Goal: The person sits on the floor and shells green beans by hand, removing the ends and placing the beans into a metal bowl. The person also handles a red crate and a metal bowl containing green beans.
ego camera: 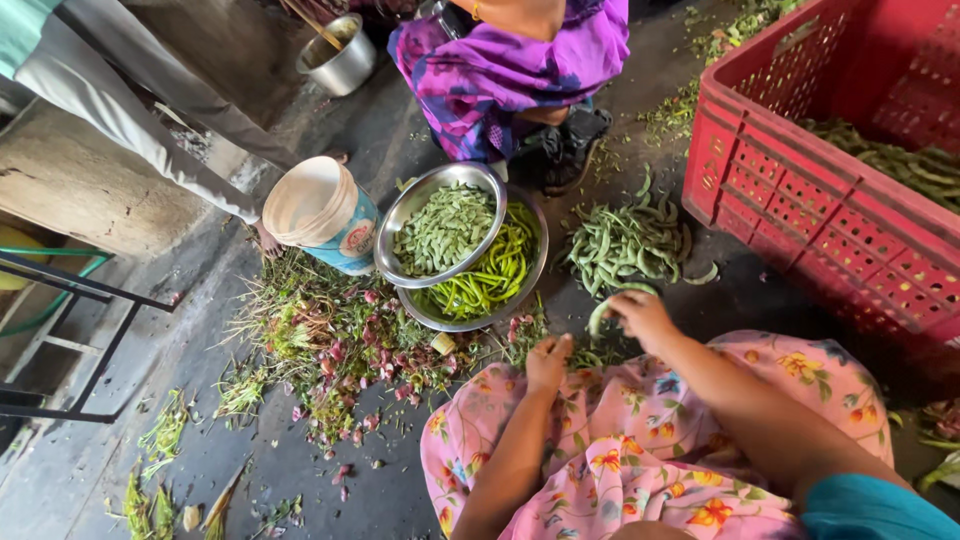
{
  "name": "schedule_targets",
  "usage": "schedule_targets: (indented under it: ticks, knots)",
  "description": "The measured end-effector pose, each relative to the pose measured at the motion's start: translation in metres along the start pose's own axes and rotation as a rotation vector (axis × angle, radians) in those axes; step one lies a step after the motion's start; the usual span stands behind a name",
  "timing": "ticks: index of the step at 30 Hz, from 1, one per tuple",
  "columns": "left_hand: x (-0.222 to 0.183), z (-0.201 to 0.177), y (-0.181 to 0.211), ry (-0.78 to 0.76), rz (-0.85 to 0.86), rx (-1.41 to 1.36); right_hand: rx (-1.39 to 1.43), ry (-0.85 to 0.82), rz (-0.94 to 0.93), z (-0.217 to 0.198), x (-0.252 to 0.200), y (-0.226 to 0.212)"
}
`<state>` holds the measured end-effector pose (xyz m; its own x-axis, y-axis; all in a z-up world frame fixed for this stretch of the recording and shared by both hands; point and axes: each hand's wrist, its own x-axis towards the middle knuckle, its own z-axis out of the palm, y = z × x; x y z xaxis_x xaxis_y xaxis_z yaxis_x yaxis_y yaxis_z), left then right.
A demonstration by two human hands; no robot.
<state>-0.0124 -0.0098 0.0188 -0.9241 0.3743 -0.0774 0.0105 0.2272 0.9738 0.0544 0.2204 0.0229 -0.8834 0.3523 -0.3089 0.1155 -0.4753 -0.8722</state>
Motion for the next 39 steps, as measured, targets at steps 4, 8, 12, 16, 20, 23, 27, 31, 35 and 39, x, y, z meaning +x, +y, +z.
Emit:
schedule_targets:
  ticks: [4,8,12,16,20,23,27,31,35,39]
  knots:
    - [-0.009,0.012,-0.006,-0.129,-0.141,-0.128,-0.025,-0.135,0.068,0.024,-0.015,0.025]
    - [-0.011,0.009,-0.009,-0.155,-0.11,-0.06,-0.337,-0.102,-0.056,0.017,-0.008,0.027]
    - [-0.01,0.009,-0.013,-0.203,-0.086,-0.093,-0.649,-0.014,-0.294,0.01,-0.004,0.017]
    - [-0.01,0.009,-0.016,-0.14,0.045,0.109,-0.859,0.034,-0.394,0.011,-0.018,-0.003]
    - [-0.015,0.007,-0.015,-0.037,0.404,0.449,-1.337,-0.107,-0.561,0.021,-0.041,-0.013]
    - [-0.018,0.009,-0.01,-0.063,0.527,0.551,-1.407,-0.342,-0.569,0.032,-0.047,-0.006]
    - [-0.024,0.012,-0.007,-0.068,0.451,0.584,-1.431,-0.346,-0.678,0.038,-0.049,0.012]
    - [-0.02,0.017,-0.006,-0.049,-0.037,0.45,-1.386,-0.312,-0.773,0.041,-0.059,0.011]
    - [-0.005,0.004,-0.01,-0.019,-0.231,0.298,-0.99,-0.209,-0.94,0.05,-0.061,-0.015]
    - [0.002,-0.015,-0.011,0.048,0.017,0.852,-0.523,0.082,-0.745,0.023,-0.042,-0.052]
